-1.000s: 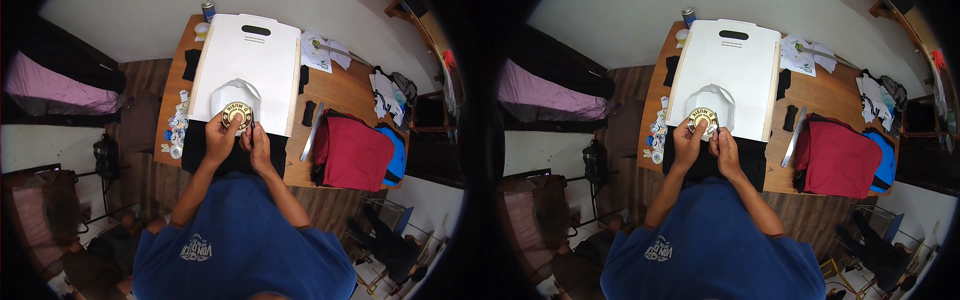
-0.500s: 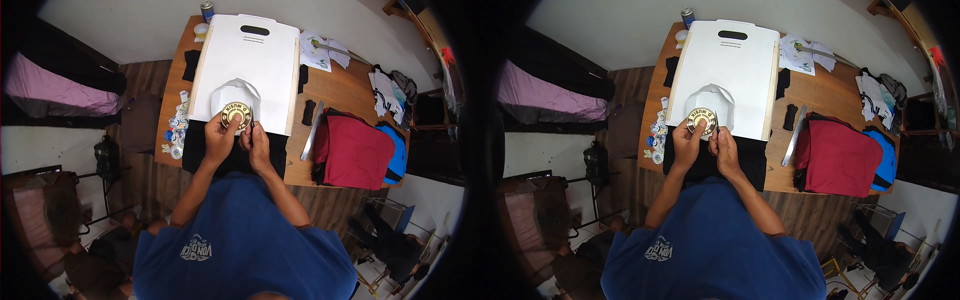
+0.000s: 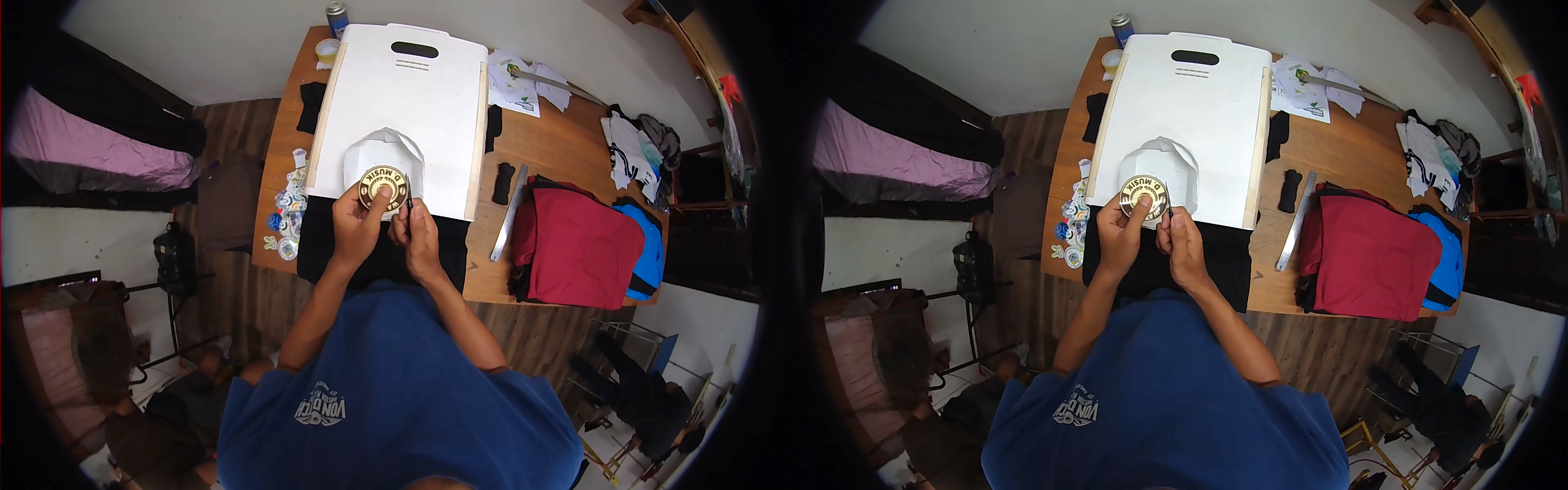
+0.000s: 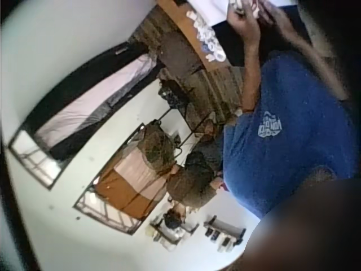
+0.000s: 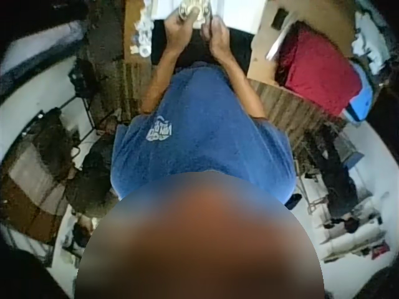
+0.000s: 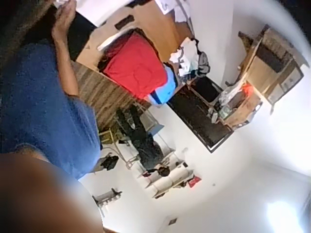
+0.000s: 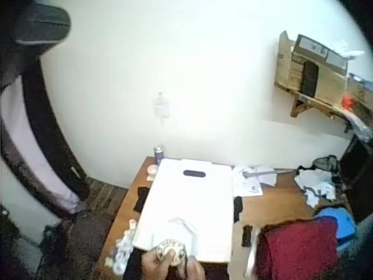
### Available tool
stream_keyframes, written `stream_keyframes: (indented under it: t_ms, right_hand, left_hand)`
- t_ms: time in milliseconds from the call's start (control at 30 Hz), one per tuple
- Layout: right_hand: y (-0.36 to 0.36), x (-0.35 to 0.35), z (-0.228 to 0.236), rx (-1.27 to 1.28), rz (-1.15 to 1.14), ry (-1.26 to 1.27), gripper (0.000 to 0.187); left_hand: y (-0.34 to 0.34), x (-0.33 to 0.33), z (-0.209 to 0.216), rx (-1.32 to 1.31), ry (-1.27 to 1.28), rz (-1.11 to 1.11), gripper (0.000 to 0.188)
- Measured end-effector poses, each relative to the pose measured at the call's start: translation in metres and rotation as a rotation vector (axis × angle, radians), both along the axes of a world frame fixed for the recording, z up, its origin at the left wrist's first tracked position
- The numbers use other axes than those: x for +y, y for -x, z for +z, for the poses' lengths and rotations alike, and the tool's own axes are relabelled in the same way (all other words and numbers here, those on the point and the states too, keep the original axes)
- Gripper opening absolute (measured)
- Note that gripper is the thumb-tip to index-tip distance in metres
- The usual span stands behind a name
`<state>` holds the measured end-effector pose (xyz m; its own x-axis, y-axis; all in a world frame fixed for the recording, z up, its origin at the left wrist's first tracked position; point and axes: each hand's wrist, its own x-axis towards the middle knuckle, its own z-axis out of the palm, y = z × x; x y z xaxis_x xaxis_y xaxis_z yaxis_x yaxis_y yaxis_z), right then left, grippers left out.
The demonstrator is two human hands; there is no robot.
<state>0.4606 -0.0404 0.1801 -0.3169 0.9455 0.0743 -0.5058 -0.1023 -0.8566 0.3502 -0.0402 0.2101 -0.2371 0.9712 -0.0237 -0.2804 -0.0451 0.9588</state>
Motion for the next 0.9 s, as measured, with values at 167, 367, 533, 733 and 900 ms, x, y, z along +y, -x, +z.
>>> stream_keyframes:
  t_ms: [167, 367, 533, 733, 900]
  right_hand:
    - [-0.0011, 0.0012, -0.0008, -0.062, 0.022, 0.075, 0.037]
    - [-0.0014, 0.0011, 0.0001, -0.083, 0.033, 0.048, 0.037]
    - [-0.0011, 0.0001, 0.0002, -0.1, 0.034, 0.05, 0.036]
    - [0.0, 0.001, 0.001, -0.044, 0.025, 0.046, 0.033]
    - [0.0002, 0.0018, 0.0004, 0.022, 0.015, -0.001, 0.033]
  left_hand:
    - [0.0027, 0.001, 0.0003, -0.001, -0.062, 0.061, 0.014]
    - [0.0026, 0.001, -0.0001, 0.003, -0.062, 0.065, 0.013]
    - [0.0036, 0.001, -0.0006, 0.008, -0.055, 0.068, 0.013]
    - [0.0051, 0.0021, -0.0006, 0.011, -0.048, 0.064, 0.013]
    - [0.0058, 0.0026, -0.0015, 0.007, 0.01, 0.005, 0.013]
